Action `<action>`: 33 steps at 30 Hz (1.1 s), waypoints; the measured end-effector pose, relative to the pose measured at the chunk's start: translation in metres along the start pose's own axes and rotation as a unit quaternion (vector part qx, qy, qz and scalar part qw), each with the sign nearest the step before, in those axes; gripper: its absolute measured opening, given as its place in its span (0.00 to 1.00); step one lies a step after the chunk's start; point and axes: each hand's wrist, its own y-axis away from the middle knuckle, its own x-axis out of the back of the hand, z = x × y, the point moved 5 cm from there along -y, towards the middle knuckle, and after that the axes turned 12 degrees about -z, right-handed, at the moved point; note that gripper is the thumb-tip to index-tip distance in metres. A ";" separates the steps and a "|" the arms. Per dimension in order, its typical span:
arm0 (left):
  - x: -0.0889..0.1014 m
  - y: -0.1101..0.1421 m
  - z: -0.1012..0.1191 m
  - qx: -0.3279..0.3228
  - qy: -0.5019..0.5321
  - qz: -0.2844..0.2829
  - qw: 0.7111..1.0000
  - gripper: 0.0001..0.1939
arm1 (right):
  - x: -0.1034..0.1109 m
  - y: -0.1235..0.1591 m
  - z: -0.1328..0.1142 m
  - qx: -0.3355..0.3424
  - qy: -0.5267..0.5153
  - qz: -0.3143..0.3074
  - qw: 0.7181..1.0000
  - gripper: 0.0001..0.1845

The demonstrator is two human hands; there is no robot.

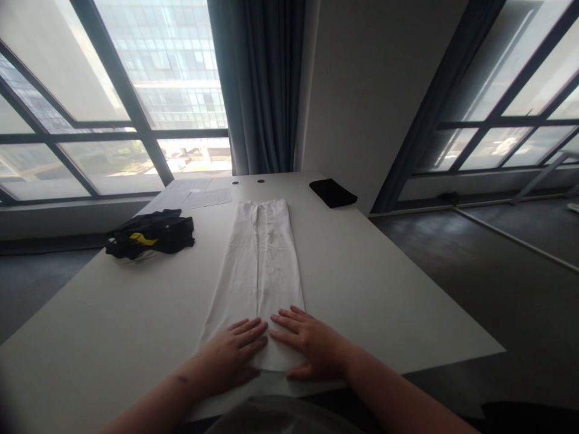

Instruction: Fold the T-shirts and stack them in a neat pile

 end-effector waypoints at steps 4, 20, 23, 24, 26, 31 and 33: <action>-0.009 0.004 0.012 -0.002 -0.068 0.099 0.993 0.15 | -0.002 0.006 -0.005 0.016 0.054 0.093 0.994 0.23; -0.005 0.102 -0.045 0.179 0.052 0.113 0.976 0.41 | -0.001 0.034 0.022 -0.076 0.038 0.118 0.989 0.27; -0.007 0.096 -0.042 0.151 0.042 0.094 0.983 0.41 | -0.002 0.031 0.021 -0.069 0.054 0.063 0.994 0.26; -0.007 0.093 -0.039 0.138 0.036 0.084 0.986 0.41 | -0.003 0.030 0.019 -0.059 0.056 0.051 0.995 0.27; -0.004 0.085 -0.031 0.105 0.028 0.060 0.992 0.38 | -0.004 0.028 0.013 -0.033 0.052 0.034 0.998 0.31; 0.004 0.076 -0.015 0.042 0.072 0.022 0.996 0.31 | -0.002 0.034 0.007 0.007 -0.023 0.022 0.999 0.26; 0.012 0.078 -0.012 0.032 0.120 0.031 0.992 0.28 | 0.005 0.039 0.005 0.010 -0.063 0.034 0.997 0.22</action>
